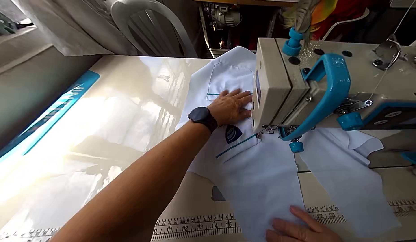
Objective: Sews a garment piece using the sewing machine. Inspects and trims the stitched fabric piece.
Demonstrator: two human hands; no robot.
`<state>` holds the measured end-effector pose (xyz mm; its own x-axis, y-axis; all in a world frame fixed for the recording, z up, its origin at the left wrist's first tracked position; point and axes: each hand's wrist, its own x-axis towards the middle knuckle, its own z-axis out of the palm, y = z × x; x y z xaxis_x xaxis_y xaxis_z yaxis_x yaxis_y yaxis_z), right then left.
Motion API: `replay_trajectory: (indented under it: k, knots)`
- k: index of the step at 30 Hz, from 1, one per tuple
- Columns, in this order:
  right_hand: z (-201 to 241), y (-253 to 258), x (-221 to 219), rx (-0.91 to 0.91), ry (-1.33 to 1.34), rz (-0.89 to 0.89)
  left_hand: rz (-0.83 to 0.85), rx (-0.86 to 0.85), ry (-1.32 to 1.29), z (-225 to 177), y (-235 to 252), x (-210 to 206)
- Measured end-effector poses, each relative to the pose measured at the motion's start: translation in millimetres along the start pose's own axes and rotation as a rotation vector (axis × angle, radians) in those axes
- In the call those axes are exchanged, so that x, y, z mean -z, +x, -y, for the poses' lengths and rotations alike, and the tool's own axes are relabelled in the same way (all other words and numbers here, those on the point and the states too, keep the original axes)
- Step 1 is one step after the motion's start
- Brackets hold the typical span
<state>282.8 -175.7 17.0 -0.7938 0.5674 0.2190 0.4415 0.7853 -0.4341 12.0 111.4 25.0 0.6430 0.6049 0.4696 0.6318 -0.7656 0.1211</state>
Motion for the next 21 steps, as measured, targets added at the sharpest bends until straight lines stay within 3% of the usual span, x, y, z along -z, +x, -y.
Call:
replay_trajectory:
  k: [2,4,7,9,11,12,13,14,15,17,19,21]
  knots:
    - [-47,6,8,-0.072,-0.195,-0.132,0.279,0.351,0.063,-10,0,30]
    - [-94,9,37,-0.287,-0.514,-0.289,0.484,0.742,0.163,-2,-8,61]
    - [-109,21,81,-0.478,-0.640,-0.377,0.783,1.152,0.177,11,-45,122]
    - [-91,27,75,-0.438,-0.564,-0.459,1.044,1.282,0.019,-9,-79,156]
    - [-65,39,52,-0.351,-0.451,-0.493,1.169,1.175,-0.352,-25,-117,177]
    - [-51,49,39,-0.291,-0.384,-0.489,1.023,0.977,-0.458,-31,-136,183]
    - [-36,60,26,-0.224,-0.311,-0.480,0.732,0.727,-0.426,-33,-157,181]
    - [-20,73,13,-0.152,-0.237,-0.471,0.392,0.499,-0.286,-31,-176,167]
    - [-4,86,0,-0.083,-0.182,-0.458,0.168,0.341,-0.151,-27,-188,149]
    - [23,109,-28,0.021,-0.128,-0.377,0.114,0.254,0.009,-23,-208,114]
    - [30,119,-52,0.083,-0.133,-0.232,0.166,0.353,0.175,-33,-223,93]
    - [7,119,-62,0.109,-0.159,-0.148,0.166,0.521,0.269,-59,-233,92]
